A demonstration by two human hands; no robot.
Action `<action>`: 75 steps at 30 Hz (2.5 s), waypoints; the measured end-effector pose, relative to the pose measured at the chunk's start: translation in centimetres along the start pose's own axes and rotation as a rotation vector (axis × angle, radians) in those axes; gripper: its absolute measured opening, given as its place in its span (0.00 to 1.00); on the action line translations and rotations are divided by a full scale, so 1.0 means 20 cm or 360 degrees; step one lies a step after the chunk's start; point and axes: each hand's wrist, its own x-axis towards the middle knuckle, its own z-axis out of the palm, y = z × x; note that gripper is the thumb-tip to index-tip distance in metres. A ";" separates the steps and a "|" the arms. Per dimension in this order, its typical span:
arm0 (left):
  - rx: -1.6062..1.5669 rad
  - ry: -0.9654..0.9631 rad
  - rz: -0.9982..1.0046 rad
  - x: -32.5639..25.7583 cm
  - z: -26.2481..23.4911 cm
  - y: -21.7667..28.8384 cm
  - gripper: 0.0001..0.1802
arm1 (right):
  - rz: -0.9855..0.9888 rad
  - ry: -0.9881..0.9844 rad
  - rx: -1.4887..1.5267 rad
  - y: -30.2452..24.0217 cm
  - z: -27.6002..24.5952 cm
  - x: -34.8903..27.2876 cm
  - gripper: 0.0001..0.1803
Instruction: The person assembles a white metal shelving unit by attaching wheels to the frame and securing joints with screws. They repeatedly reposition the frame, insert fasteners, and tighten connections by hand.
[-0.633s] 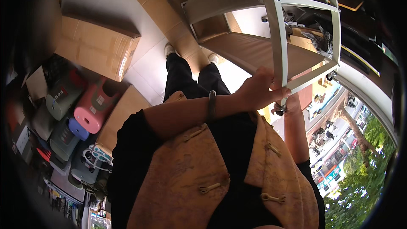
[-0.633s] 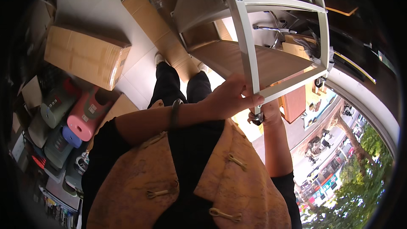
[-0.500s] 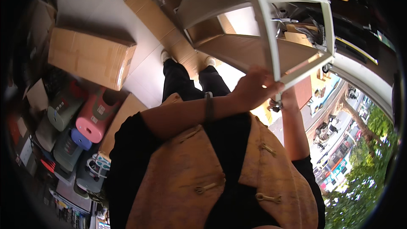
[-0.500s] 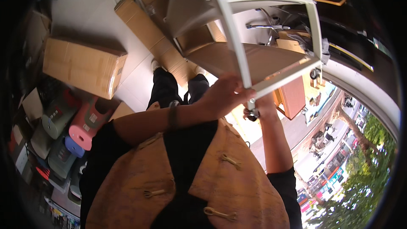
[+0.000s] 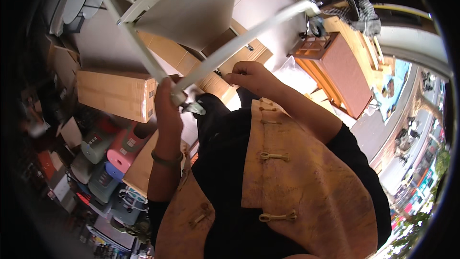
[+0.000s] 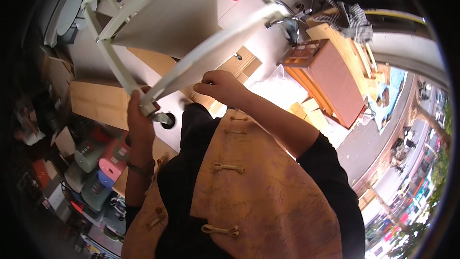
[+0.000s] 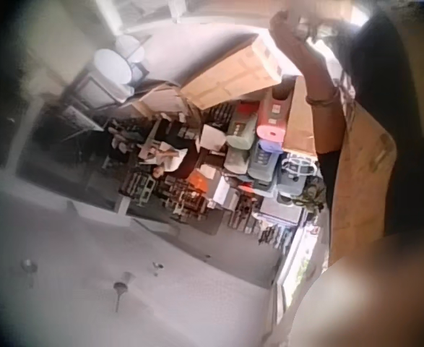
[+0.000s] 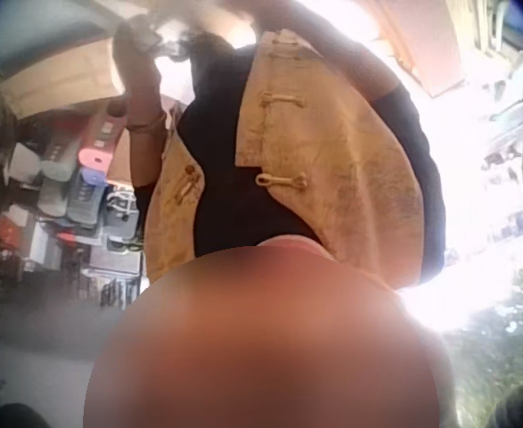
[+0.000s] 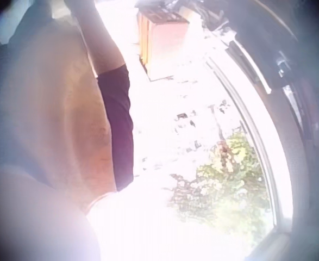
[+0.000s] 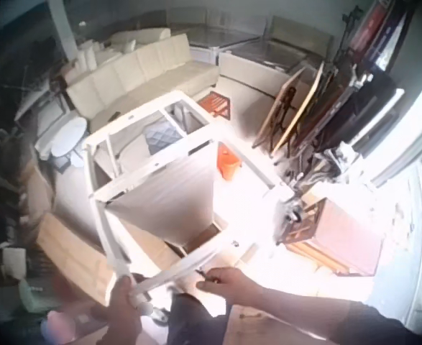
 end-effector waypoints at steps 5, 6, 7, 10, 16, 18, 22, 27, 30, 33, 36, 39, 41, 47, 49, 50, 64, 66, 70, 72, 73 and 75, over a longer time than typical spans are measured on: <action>-0.0048 0.0262 -0.0019 0.04 0.08 0.05 0.22 | 0.0163 0.0234 0.0095 0.34 -0.18 -0.22 0.21; -0.0007 0.0286 -0.0013 0.05 0.09 0.06 0.22 | 0.0112 0.0336 0.0078 0.39 -0.21 -0.25 0.20; 0.0036 0.0307 -0.0005 0.05 0.10 0.07 0.22 | 0.0156 0.0453 0.0046 0.43 -0.24 -0.28 0.20; 0.0101 0.0323 0.0023 0.05 0.09 0.08 0.22 | 0.0028 0.0812 0.0188 0.48 -0.34 -0.32 0.17; 0.0325 0.0195 0.0182 0.07 -0.02 0.03 0.22 | -0.0404 0.0828 0.0315 0.33 -0.41 -0.33 0.12; 0.0501 0.0399 0.0327 0.04 -0.01 0.03 0.22 | -0.0420 0.0917 0.0282 0.26 -0.47 -0.31 0.11; 0.0874 0.0576 0.0979 -0.13 0.10 0.09 0.21 | -0.0260 0.0985 0.0675 0.19 -0.67 -0.24 0.07; 0.1708 0.0281 0.1534 -0.32 0.46 0.09 0.17 | -0.0291 0.0696 0.0710 0.19 -0.85 -0.02 0.08; 0.1641 -0.0033 0.1384 -0.18 0.76 0.00 0.21 | -0.0220 0.0328 0.0446 0.14 -0.91 0.04 0.11; 0.1732 0.0026 0.1490 -0.04 0.93 -0.04 0.24 | -0.0493 0.0275 0.0654 0.09 -0.88 0.08 0.17; 0.1806 0.0099 0.1524 0.00 1.01 -0.08 0.27 | -0.0461 0.0296 0.0692 0.08 -0.87 0.11 0.19; 0.1915 0.0152 0.1507 0.03 1.03 -0.12 0.33 | -0.0363 0.0241 0.0827 0.14 -0.87 0.15 0.21; 0.1962 0.0199 0.1500 0.06 1.04 -0.16 0.36 | -0.0341 0.0167 0.1003 0.17 -0.87 0.16 0.21; 0.1889 0.0250 0.1514 0.13 1.01 -0.27 0.35 | 0.0147 -0.0063 0.0758 0.07 -1.03 0.14 0.18; 0.1833 0.0296 0.1605 0.15 1.00 -0.30 0.35 | -0.0040 -0.0021 0.0401 0.05 -1.09 0.15 0.18; 0.1793 0.0317 0.1630 0.15 1.00 -0.31 0.34 | -0.0202 0.0170 0.0240 0.06 -1.10 0.16 0.18; 0.0305 0.0400 0.0570 0.09 1.35 -0.37 0.12 | -0.0075 -0.0586 0.0124 -0.09 -1.33 0.25 0.11; -0.0053 0.0261 0.0293 0.13 1.42 -0.37 0.15 | -0.0083 -0.0785 -0.0123 -0.17 -1.36 0.36 0.13; -0.0396 0.0363 0.0105 0.19 1.56 -0.33 0.19 | -0.0046 -0.1260 -0.0487 -0.34 -1.35 0.58 0.09; -0.0507 0.0501 0.0215 0.20 1.65 -0.31 0.17 | 0.0044 -0.1494 -0.0571 -0.37 -1.32 0.61 0.08; -0.0563 0.0602 0.0194 0.22 1.68 -0.30 0.16 | 0.0061 -0.1519 -0.0637 -0.37 -1.30 0.63 0.08; -0.0558 0.0721 0.0035 0.23 1.72 -0.29 0.15 | -0.0100 -0.1576 -0.0765 -0.37 -1.29 0.65 0.09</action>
